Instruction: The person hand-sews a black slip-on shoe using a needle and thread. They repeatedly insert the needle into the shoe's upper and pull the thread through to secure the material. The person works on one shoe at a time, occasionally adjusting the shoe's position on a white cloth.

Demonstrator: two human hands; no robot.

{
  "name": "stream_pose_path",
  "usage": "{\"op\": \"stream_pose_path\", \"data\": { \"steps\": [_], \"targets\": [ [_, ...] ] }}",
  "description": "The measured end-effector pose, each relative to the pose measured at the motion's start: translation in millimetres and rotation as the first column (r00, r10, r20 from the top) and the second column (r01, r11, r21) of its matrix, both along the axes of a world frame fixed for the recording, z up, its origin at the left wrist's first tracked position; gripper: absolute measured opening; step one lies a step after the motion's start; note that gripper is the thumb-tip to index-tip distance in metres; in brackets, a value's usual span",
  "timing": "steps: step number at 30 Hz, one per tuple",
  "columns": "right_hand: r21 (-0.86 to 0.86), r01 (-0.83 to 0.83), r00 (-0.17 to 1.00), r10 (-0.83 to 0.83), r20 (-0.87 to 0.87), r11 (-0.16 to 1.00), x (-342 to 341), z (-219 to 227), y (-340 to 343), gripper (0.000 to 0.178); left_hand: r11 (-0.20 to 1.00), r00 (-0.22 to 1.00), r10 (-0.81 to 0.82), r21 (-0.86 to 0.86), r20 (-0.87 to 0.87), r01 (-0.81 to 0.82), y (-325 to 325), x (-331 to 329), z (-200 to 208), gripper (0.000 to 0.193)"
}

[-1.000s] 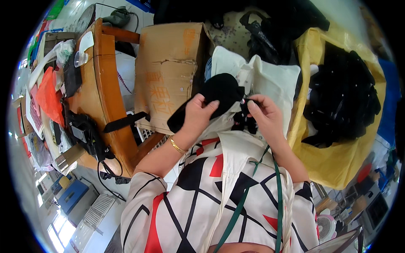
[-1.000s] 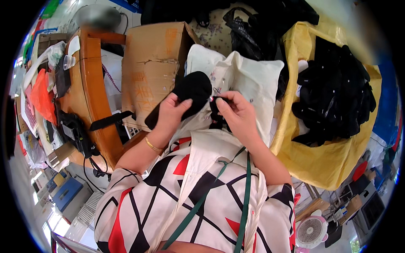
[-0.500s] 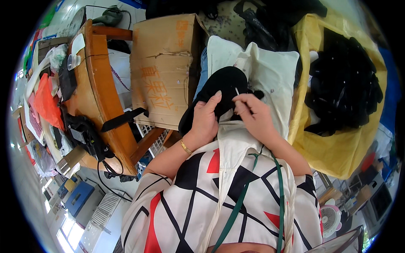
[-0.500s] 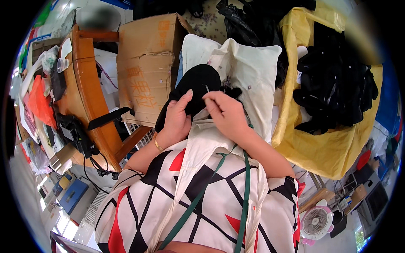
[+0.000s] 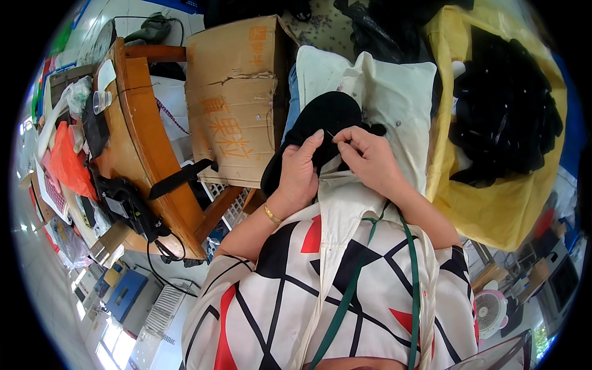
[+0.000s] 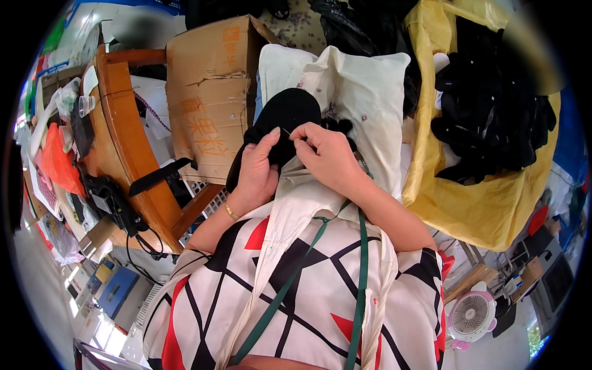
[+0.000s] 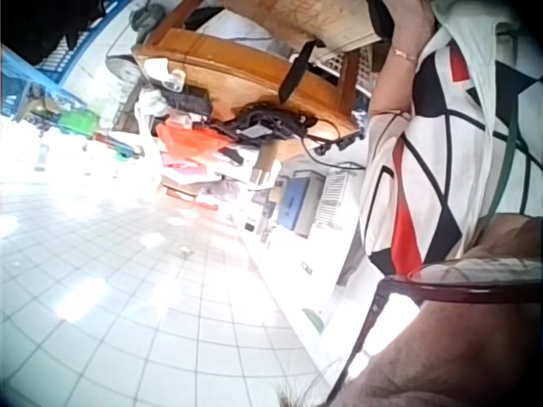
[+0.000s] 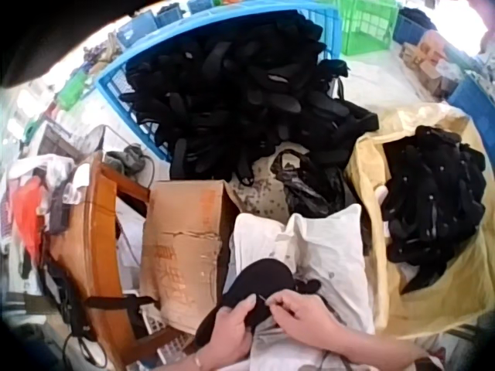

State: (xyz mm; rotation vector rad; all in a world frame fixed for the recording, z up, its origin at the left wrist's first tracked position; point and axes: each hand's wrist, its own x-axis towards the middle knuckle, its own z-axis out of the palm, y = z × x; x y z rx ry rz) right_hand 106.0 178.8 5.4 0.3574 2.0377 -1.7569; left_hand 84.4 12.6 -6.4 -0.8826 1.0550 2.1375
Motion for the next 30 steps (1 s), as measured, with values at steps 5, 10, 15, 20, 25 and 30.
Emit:
{"op": "stream_pose_path", "data": {
  "steps": [5, 10, 15, 20, 25, 30],
  "targets": [
    [0.027, -0.008, 0.997, 0.009, -0.070, 1.000, 0.4, -2.4, -0.1, 0.014, 1.000, 1.000, -0.011, -0.005, -0.024, 0.010, -0.3, 0.7, -2.3, 0.019],
    [0.025, -0.024, 0.996, 0.026, -0.083, 0.999, 0.5, -3.5, 0.6, 0.015, 1.000, 0.999, -0.014, -0.016, -0.038, 0.013, 0.5, 1.1, -1.9, 0.019],
    [-0.001, -0.038, 0.998, 0.038, -0.059, 0.999, -0.4, -4.7, 2.3, 0.015, 0.999, 1.000, -0.029, -0.019, -0.005, 0.028, 0.1, 0.9, -2.2, 0.018],
    [-0.061, -0.044, 0.997, 0.048, 0.060, 0.997, -4.0, -3.7, 5.5, 0.015, 0.999, 1.000, -0.025, -0.033, -0.011, 0.025, 1.0, 1.9, -2.4, 0.018],
    [-0.084, -0.016, 0.995, 0.025, 0.101, 0.996, -6.7, -4.3, 3.1, 0.011, 0.998, 0.996, -0.052, -0.045, -0.069, 0.049, 2.8, 4.2, 0.2, 0.023],
    [-0.036, 0.030, 0.998, -0.032, -0.061, 0.999, 1.0, -16.7, -3.0, 0.009, 0.998, 0.993, -0.068, -0.014, -0.101, 0.067, 3.0, 5.1, 1.9, 0.025]
  ]
}}
